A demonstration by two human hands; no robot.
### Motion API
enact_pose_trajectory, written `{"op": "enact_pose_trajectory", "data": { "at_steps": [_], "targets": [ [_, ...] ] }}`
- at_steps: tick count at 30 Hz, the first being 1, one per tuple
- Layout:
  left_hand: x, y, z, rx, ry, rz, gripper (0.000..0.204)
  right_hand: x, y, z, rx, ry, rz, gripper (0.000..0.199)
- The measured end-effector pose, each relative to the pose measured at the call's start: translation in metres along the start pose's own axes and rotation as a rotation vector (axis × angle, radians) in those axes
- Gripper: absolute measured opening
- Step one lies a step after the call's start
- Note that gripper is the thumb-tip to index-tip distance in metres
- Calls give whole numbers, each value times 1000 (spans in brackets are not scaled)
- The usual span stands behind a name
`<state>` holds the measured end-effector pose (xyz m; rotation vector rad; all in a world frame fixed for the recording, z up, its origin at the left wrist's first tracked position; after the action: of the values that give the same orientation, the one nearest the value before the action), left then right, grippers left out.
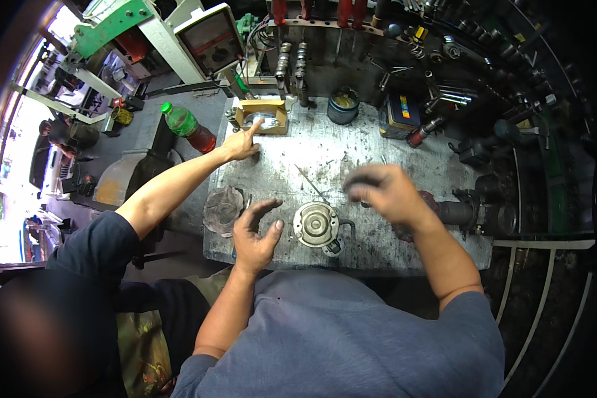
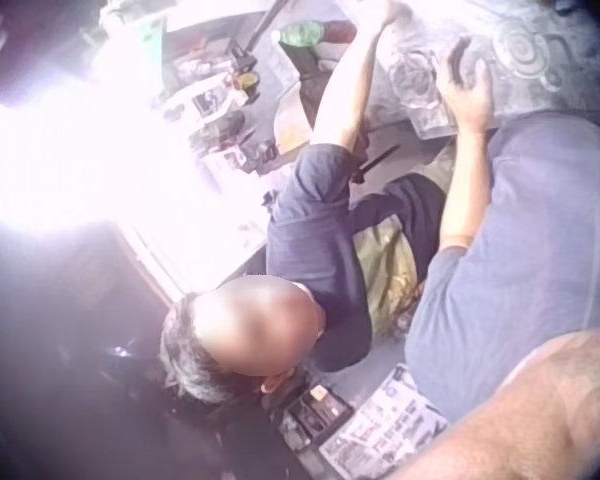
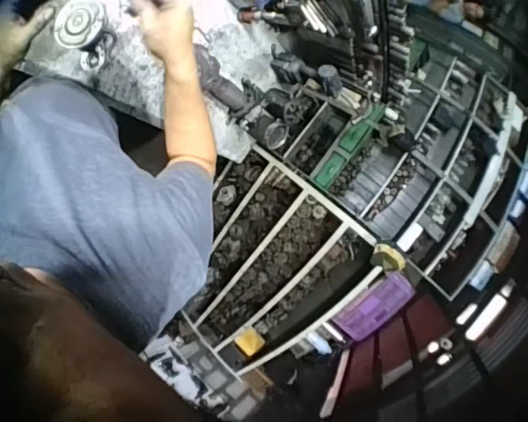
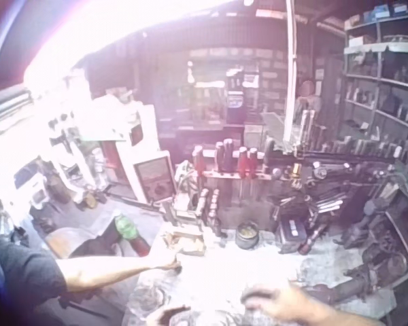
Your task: The person assembles a cylindrical mechanical component on a workbench. They use a screwdriver to tighten screws, insert a small metal ring, and apply lubricant from a green bottle. The person then uses a wrench to tighten a bolt on the assembly.
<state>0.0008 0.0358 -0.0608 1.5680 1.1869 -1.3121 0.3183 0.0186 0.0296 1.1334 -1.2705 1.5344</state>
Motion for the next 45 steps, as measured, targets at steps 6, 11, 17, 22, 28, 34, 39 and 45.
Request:
{"op": "enact_pose_trajectory", "data": {
  "at_steps": [6, 11, 17, 22, 28, 34, 39, 45],
  "targets": [
    [-28, 25, -25, 100, 109, 206, 45, 48, 38, 35, 31, -274, 297, 19],
    [-38, 33, -27, 149, 151, 191, 43, 49, 46, 36, -22, -313, 443, 20],
    [-67, 46, -24, 211, 337, -35, 36, 47, 53, 42, -127, -387, 493, 19],
    [-102, 57, -24, 286, 465, -426, 30, 18, 28, 40, -202, -445, 379, 17],
    [-127, 78, -23, 317, 572, -750, 24, -107, -48, -30, -526, 0, 388, 18],
    [-126, 80, -15, 246, 565, -760, 27, -203, -25, -106, -337, 103, 749, 30],
    [-114, 59, -7, 204, 404, -593, 43, -237, -28, -127, -243, 116, 943, 31],
    [-96, 2, -7, 111, 371, -463, 46, -108, -25, -75, -475, -105, 492, 17]
  ]
}}
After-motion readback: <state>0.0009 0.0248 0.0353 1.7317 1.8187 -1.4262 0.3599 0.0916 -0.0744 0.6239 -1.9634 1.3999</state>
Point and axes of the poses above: each hand's wrist, its own z-axis away from the middle knuckle, its own y-axis out of the palm, x = y × z, the point moved 3 cm from there along -z, towards the middle knuckle, and after that the axes turned 2 degrees about y, right-handed, at the moved point
